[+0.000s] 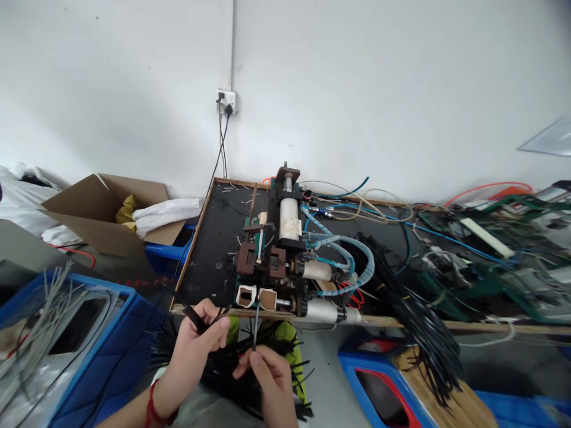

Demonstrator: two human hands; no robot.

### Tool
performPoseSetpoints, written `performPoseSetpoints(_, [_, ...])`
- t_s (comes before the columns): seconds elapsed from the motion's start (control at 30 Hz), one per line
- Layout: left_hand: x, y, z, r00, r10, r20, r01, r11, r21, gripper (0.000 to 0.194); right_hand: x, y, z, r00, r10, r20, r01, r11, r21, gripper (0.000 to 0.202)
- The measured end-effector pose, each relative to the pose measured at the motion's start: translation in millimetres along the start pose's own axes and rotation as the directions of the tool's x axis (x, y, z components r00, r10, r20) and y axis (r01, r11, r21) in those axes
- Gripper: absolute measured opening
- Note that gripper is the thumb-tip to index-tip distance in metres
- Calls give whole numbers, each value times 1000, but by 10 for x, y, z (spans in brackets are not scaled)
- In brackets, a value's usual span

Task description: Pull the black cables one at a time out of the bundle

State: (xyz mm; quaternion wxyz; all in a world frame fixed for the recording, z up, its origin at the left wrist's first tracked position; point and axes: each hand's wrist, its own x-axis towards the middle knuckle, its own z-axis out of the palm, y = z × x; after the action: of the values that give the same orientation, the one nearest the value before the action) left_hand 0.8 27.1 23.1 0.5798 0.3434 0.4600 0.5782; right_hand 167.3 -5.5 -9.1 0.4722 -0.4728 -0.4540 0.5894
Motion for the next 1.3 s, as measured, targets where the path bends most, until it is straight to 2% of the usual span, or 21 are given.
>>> performPoseSetpoints(0.07, [-20,9,18,1000,-15,7,16,1000,-19,37,-102,71,-257,1000,15,-18,-19,964,-267,51])
performPoseSetpoints(0.1, [-27,12,30,1000,-24,6,24,999,-24,37,-150,100,-399,997,4,-75,-36,904,-427,52])
performPoseSetpoints(0.17, [-39,15,55,999,-39,6,39,999,-21,38,-225,95,-638,970,-84,-229,-98,725,-681,50])
performPoseSetpoints(0.23, [-47,19,83,998,-52,17,52,999,2,39,-257,-26,-722,938,-176,-299,-137,605,-784,46])
performPoseSetpoints(0.3, [-56,31,112,998,-55,39,53,998,34,38,-232,-245,-600,933,-234,-274,-69,632,-772,36])
performPoseSetpoints(0.37, [-70,48,141,996,-41,80,35,997,73,35,-156,-482,-329,923,-315,-219,104,755,-647,22])
performPoseSetpoints(0.43, [-91,60,162,992,-21,127,10,996,93,36,-55,-650,-29,945,-302,-128,211,858,-468,22])
performPoseSetpoints(0.5, [-121,58,167,988,-16,156,3,996,87,38,33,-708,192,957,-276,-83,238,918,-317,25])
performPoseSetpoints(0.57, [-153,39,155,984,-23,174,10,997,71,39,87,-674,296,955,-282,-90,257,942,-217,35])
performPoseSetpoints(0.67, [-180,4,131,985,-39,166,30,998,56,39,112,-555,301,933,-325,-154,308,943,-124,30])
performPoseSetpoints(0.7, [-176,-3,124,992,-29,125,21,998,64,40,115,-517,287,923,-334,-193,320,942,-100,27])
performPoseSetpoints(0.8, [-118,8,106,993,76,-94,-62,988,144,45,130,-433,256,889,-305,-340,323,946,-6,26])
performPoseSetpoints(0.87, [-61,34,89,979,123,-162,-97,982,161,45,148,-399,253,898,-245,-365,280,959,44,30])
performPoseSetpoints(0.97, [4,89,76,993,73,-92,-56,983,172,37,176,-375,270,956,-183,-230,174,983,-61,29])
performPoseSetpoints(1.1, [46,164,113,999,37,-26,-29,963,268,32,201,-401,285,974,-224,-23,208,936,-285,23])
performPoseSetpoints(1.2, [93,180,130,996,16,-93,0,984,176,35,219,-409,244,978,-185,93,204,936,-286,22])
performPoseSetpoints(1.3, [152,157,122,983,-24,-180,30,999,31,33,229,-347,177,973,-114,200,159,961,-226,33])
